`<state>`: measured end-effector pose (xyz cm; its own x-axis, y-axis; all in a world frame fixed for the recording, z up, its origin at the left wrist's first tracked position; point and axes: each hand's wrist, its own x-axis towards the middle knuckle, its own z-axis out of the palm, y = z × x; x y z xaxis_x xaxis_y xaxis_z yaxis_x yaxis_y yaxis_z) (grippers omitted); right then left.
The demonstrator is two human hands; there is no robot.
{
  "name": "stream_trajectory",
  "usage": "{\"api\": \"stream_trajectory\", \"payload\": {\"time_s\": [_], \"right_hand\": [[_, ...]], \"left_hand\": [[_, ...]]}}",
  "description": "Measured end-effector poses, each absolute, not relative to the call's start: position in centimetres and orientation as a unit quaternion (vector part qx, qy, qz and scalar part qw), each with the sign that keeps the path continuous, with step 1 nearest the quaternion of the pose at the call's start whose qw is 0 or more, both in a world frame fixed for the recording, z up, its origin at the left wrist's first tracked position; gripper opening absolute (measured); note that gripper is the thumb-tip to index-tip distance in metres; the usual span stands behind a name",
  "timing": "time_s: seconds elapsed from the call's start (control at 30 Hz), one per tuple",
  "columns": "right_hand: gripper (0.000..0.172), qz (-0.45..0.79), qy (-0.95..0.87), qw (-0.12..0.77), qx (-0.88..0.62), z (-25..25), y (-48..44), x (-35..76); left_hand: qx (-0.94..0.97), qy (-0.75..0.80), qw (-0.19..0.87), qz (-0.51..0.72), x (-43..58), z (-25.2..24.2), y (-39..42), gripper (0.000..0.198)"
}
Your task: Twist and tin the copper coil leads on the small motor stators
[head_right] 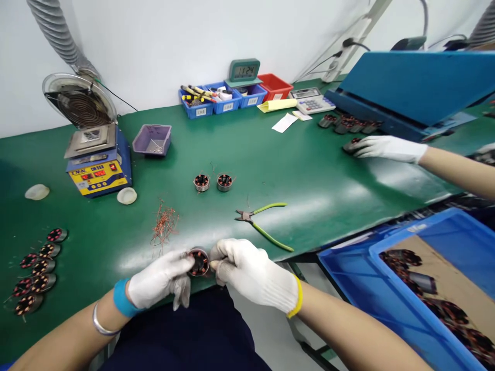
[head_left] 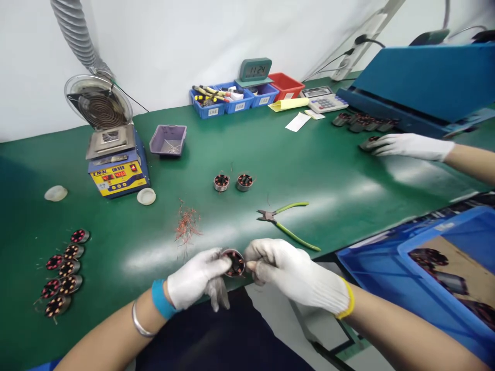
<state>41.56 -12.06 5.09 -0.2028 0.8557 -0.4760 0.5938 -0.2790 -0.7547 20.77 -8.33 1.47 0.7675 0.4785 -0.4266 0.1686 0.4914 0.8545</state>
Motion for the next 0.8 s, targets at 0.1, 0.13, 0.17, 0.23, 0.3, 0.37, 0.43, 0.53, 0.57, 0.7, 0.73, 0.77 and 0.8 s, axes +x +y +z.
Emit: {"api": "stream_trajectory", "payload": {"time_s": [0.1,0.13,0.17,0.23,0.3,0.37,0.43,0.53,0.57,0.7,0.73,0.77,0.8], "right_hand": [[0.007,0.575,-0.548,0.135,-0.593,4.6,-11.6,41.5],[0.007,0.599,-0.534,0.139,-0.58,4.6,-11.5,41.4],[0.007,0.615,-0.526,0.14,-0.571,4.7,-11.4,41.4],[0.008,0.607,-0.536,0.123,-0.574,5.3,-11.4,41.2],[0.009,0.546,-0.577,0.096,-0.6,5.8,-11.5,40.9],[0.01,0.47,-0.618,0.095,-0.623,5.8,-11.6,40.8],[0.01,0.443,-0.623,0.126,-0.632,5.2,-11.6,40.7],[0.012,0.555,-0.531,0.213,-0.604,3.4,-11.4,40.6],[0.017,0.609,-0.478,0.245,-0.583,2.7,-11.3,40.6],[0.032,0.701,-0.316,0.323,-0.552,0.7,-11.4,41.3],[0.033,0.678,-0.312,0.338,-0.573,0.5,-11.6,41.8],[0.033,0.625,-0.332,0.36,-0.608,0.3,-11.9,42.4],[0.032,0.546,-0.377,0.382,-0.644,0.2,-12.1,43.0]], "left_hand": [[0.598,0.295,0.71,0.227,20.7,3.4,-8.5,0.029],[0.671,0.258,0.645,0.26,20.5,4.0,-8.6,0.017],[0.743,0.213,0.573,0.273,20.4,4.4,-8.7,0.006],[0.841,0.156,0.437,0.277,20.2,4.7,-8.8,0.011],[0.869,0.202,0.356,0.278,20.3,4.4,-8.6,0.018],[0.869,0.287,0.324,0.238,20.7,3.7,-8.3,0.029],[0.889,0.318,0.283,0.169,21.3,2.8,-7.8,0.026],[0.937,0.287,0.143,0.138,21.9,1.8,-7.2,0.011],[0.943,0.284,0.105,0.14,22.1,1.5,-7.2,0.012],[0.937,0.308,0.092,0.134,22.2,0.3,-7.3,0.015],[0.933,0.318,0.106,0.13,22.2,0.0,-7.3,0.017],[0.928,0.329,0.122,0.124,22.2,-0.3,-7.3,0.019],[0.923,0.34,0.138,0.117,22.2,-0.5,-7.2,0.023]]}}
